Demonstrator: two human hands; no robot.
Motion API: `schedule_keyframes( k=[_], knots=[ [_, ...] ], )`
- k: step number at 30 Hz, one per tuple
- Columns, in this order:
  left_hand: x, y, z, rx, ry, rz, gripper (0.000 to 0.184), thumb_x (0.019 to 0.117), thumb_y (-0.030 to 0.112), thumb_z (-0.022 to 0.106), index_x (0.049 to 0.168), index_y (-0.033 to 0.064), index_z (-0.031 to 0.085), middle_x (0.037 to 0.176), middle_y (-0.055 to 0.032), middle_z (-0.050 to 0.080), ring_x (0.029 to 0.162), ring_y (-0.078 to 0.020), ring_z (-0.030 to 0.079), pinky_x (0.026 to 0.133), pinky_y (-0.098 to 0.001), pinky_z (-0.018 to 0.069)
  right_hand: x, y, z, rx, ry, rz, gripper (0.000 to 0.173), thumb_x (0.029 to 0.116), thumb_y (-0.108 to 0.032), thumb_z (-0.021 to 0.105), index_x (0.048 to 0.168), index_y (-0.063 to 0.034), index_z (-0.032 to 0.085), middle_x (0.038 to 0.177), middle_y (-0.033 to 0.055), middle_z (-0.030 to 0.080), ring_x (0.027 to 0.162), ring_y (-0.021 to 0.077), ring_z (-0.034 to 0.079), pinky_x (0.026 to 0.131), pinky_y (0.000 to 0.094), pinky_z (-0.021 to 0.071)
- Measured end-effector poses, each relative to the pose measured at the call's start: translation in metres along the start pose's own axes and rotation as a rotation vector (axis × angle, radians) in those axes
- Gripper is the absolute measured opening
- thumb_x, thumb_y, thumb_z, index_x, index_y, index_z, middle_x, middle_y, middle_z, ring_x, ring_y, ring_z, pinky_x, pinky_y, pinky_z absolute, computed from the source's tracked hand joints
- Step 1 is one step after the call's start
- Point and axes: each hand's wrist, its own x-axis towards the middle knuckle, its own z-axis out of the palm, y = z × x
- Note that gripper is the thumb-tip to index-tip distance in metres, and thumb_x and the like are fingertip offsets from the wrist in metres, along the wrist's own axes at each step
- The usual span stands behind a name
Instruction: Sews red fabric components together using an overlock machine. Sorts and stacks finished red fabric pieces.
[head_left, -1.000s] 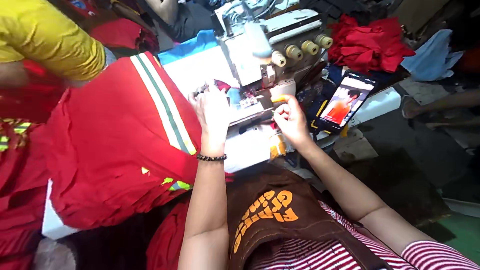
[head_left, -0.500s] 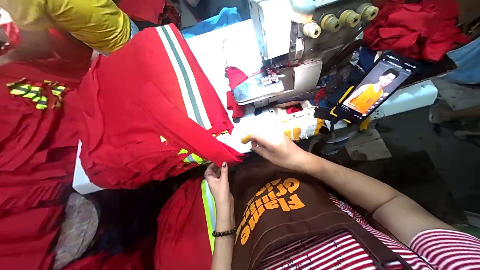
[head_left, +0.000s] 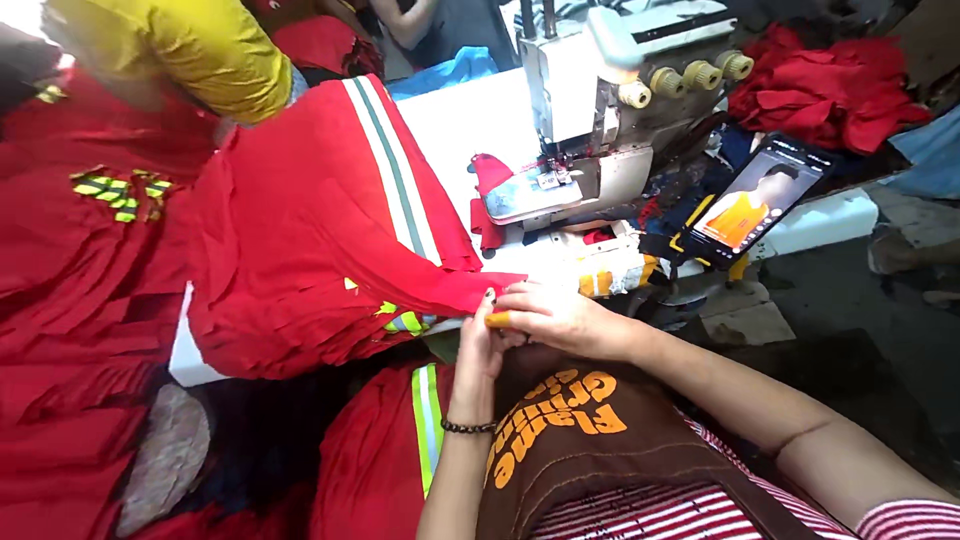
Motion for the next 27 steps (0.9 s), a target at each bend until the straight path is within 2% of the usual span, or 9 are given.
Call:
schedule_keyframes(
  k=[2, 5, 8, 15, 18, 20, 22, 25, 27],
  knots=[
    [0.007, 0.006, 0.007, -0.06, -0.027, -0.045, 0.041, 0.1109, 0.035, 0.038, 0.096, 0.0043, 0.06, 0.065, -0.006, 0.063, 0.05, -0.0121, 0.058, 0.045, -0.026, 0.0502, 0.005, 0.008, 0.007, -0.106, 0.065, -0.097, 0.028, 0.1047, -0.003, 0.051, 0.127, -0.0063, 0.068, 0.13, 0.0154, 0.068, 0.125, 0.0295, 0.063, 0.109, 0.0448, 0.0491],
    [0.017, 0.001, 0.004, 0.004, -0.047, 0.01, 0.041, 0.1093, 0.028, 0.044, 0.077, 0.0083, 0.057, 0.051, 0.0016, 0.048, 0.039, -0.0057, 0.042, 0.039, -0.0204, 0.0373, -0.002, 0.026, 0.014, -0.192, 0.174, -0.166, 0.023, 0.1034, -0.002, 0.054, 0.116, -0.0014, 0.073, 0.113, 0.0155, 0.075, 0.11, 0.0271, 0.071, 0.099, 0.0389, 0.0561],
    [0.016, -0.005, -0.004, 0.055, -0.079, 0.028, 0.037, 0.1087, 0.023, 0.045, 0.076, 0.0103, 0.055, 0.049, 0.0036, 0.043, 0.037, -0.0041, 0.037, 0.038, -0.0189, 0.0339, -0.009, 0.026, 0.015, -0.176, 0.182, -0.206, 0.021, 0.1027, -0.001, 0.054, 0.111, -0.0002, 0.074, 0.106, 0.0157, 0.077, 0.106, 0.0279, 0.074, 0.096, 0.0384, 0.0578],
    [0.012, -0.012, -0.014, 0.087, -0.075, 0.013, 0.03, 0.1092, 0.026, 0.045, 0.093, 0.0074, 0.062, 0.06, 0.0003, 0.056, 0.045, -0.0051, 0.047, 0.043, -0.0191, 0.0415, -0.023, 0.026, 0.018, -0.188, 0.13, -0.227, 0.023, 0.104, -0.002, 0.052, 0.114, -0.0018, 0.073, 0.109, 0.0149, 0.077, 0.11, 0.0292, 0.073, 0.097, 0.0397, 0.0573],
    [0.009, -0.015, -0.018, 0.101, -0.145, 0.041, 0.037, 0.1108, 0.027, 0.038, 0.092, 0.0063, 0.062, 0.06, -0.0006, 0.059, 0.047, -0.0061, 0.052, 0.046, -0.0195, 0.0467, -0.024, 0.025, 0.015, -0.139, 0.172, -0.179, 0.02, 0.102, -0.001, 0.056, 0.11, -0.0007, 0.074, 0.093, 0.0134, 0.076, 0.096, 0.0258, 0.075, 0.089, 0.0364, 0.0595],
    [0.004, -0.018, -0.025, 0.147, -0.197, 0.079, 0.046, 0.1115, 0.03, 0.031, 0.088, 0.0065, 0.064, 0.061, -0.0006, 0.062, 0.049, -0.0065, 0.056, 0.049, -0.0199, 0.0485, -0.024, 0.022, 0.013, -0.108, 0.2, -0.143, 0.017, 0.1008, 0.0, 0.056, 0.106, 0.0007, 0.073, 0.079, 0.0131, 0.068, 0.077, 0.0251, 0.067, 0.076, 0.035, 0.0567],
    [-0.001, -0.019, -0.036, 0.271, -0.251, 0.116, 0.054, 0.1119, 0.035, 0.024, 0.092, 0.0054, 0.064, 0.064, -0.0018, 0.067, 0.051, -0.0074, 0.06, 0.049, -0.0207, 0.051, -0.022, 0.021, 0.011, -0.087, 0.199, -0.118, 0.015, 0.1003, 0.0, 0.057, 0.104, 0.0011, 0.072, 0.077, 0.0127, 0.065, 0.073, 0.0244, 0.064, 0.072, 0.0339, 0.0549],
    [-0.014, -0.017, -0.05, 0.556, -0.203, 0.08, 0.056, 0.1121, 0.039, 0.027, 0.096, -0.0001, 0.064, 0.065, -0.0048, 0.071, 0.047, -0.0111, 0.063, 0.047, -0.0256, 0.0539, -0.02, 0.019, 0.002, -0.011, 0.01, -0.026, 0.022, 0.1025, -0.001, 0.054, 0.116, -0.0018, 0.071, 0.086, 0.0138, 0.071, 0.083, 0.0259, 0.07, 0.082, 0.0371, 0.0579],
    [-0.023, -0.012, -0.058, 0.698, -0.2, 0.021, 0.053, 0.1117, 0.039, 0.032, 0.098, -0.002, 0.063, 0.066, -0.0068, 0.072, 0.048, -0.0131, 0.065, 0.048, -0.0278, 0.0553, -0.017, 0.014, -0.007, 0.087, -0.172, 0.057, 0.03, 0.1029, 0.002, 0.05, 0.127, -0.0019, 0.068, 0.094, 0.0178, 0.072, 0.089, 0.0313, 0.071, 0.083, 0.0441, 0.0581]
  ],
)
